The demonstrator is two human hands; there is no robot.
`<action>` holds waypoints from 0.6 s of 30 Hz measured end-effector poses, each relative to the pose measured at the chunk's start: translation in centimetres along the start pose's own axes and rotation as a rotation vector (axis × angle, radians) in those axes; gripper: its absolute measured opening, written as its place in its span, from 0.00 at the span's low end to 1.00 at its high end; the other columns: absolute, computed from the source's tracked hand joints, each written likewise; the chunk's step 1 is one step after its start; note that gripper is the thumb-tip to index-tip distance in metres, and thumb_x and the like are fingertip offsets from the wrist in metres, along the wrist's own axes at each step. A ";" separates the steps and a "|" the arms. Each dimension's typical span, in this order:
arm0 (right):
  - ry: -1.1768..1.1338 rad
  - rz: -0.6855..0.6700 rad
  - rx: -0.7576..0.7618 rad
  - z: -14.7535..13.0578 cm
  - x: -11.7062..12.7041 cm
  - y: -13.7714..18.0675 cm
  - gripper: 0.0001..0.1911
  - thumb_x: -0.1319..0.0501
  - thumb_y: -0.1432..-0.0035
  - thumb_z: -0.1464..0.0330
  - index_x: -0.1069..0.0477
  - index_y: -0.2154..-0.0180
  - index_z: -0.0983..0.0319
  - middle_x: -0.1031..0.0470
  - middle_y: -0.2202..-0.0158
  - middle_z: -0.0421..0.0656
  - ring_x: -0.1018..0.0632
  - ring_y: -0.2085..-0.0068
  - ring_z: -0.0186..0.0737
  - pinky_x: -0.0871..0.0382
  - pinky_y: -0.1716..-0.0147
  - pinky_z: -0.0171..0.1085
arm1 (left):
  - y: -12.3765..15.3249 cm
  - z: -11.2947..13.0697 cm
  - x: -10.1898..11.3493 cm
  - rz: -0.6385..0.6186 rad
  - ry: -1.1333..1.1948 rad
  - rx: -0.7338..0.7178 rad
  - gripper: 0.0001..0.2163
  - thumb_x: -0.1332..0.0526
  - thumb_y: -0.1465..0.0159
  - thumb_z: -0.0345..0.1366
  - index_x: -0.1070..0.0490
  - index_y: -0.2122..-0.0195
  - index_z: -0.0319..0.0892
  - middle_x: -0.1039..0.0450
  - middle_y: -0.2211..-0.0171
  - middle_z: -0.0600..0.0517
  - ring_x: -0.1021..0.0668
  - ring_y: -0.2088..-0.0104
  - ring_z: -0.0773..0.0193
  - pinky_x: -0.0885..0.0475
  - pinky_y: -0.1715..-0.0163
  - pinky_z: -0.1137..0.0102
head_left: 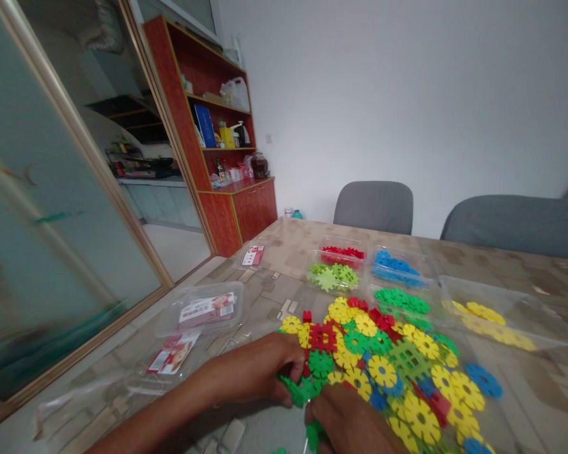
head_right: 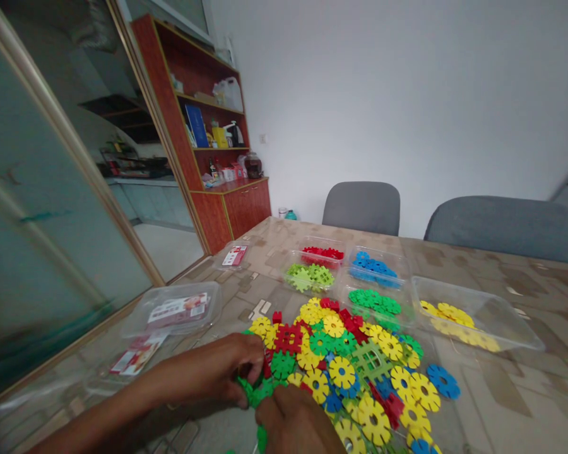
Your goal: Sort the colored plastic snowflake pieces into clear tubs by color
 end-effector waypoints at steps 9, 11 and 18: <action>0.182 0.058 -0.220 0.9 1.4 -0.7 0.18 0.33 0.51 0.78 0.24 0.57 0.59 0.22 0.59 0.45 0.21 0.57 0.51 0.28 0.55 0.45 | 0.2 -0.6 -0.6 0.133 -0.033 0.027 0.18 0.27 0.45 0.32 0.29 0.56 0.46 0.29 0.53 0.53 0.27 0.52 0.57 0.34 0.54 0.66; 0.182 0.050 -0.230 0.8 1.4 -0.7 0.17 0.33 0.50 0.78 0.24 0.57 0.58 0.22 0.59 0.45 0.22 0.56 0.52 0.30 0.53 0.48 | 0.3 -0.5 -0.7 0.124 -0.085 0.062 0.19 0.27 0.45 0.33 0.29 0.53 0.47 0.27 0.52 0.52 0.27 0.52 0.55 0.34 0.54 0.65; -0.003 0.012 -0.206 1.3 2.2 -0.7 0.15 0.37 0.50 0.77 0.25 0.59 0.58 0.21 0.58 0.44 0.22 0.56 0.48 0.30 0.55 0.43 | 0.6 0.7 -0.5 0.131 -0.065 0.059 0.16 0.31 0.43 0.30 0.30 0.55 0.48 0.26 0.54 0.54 0.26 0.53 0.56 0.34 0.54 0.65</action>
Point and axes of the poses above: each hand's wrist, its own y-axis away from the middle knuckle, its own x-axis out of the back of the hand, z = x × y, the point moved 5 cm from there along -y, towards the middle knuckle
